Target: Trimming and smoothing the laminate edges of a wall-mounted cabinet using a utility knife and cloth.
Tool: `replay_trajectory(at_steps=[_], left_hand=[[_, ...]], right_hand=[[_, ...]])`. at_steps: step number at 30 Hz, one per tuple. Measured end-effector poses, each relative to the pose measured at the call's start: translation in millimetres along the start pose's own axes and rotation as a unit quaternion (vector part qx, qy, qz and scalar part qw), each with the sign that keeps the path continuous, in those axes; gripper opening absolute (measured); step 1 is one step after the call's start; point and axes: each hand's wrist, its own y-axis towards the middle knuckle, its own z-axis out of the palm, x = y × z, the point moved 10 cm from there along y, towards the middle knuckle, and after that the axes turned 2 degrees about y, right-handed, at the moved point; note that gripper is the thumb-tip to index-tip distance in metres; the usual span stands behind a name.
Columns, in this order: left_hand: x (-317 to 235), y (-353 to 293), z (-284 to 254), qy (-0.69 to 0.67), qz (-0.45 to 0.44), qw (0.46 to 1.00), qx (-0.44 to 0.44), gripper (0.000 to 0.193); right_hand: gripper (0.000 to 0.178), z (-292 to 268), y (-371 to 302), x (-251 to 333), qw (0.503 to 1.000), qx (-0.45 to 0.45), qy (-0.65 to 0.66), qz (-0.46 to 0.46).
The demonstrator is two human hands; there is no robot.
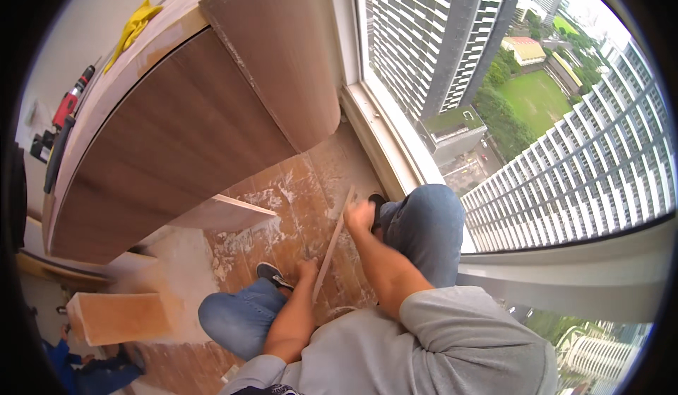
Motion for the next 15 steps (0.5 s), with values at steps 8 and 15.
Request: replay_trajectory(at_steps=[8,15], left_hand=[[-5,-38,-59,-0.105,-0.022,0.994,-0.033,0.042],[28,-65,17,0.210,0.066,0.967,0.126,0.051]], right_hand=[[0.068,182,-94,-199,0.889,0.402,-0.216,0.041],[0.037,177,-70,-155,0.917,0.365,0.013,0.163]])
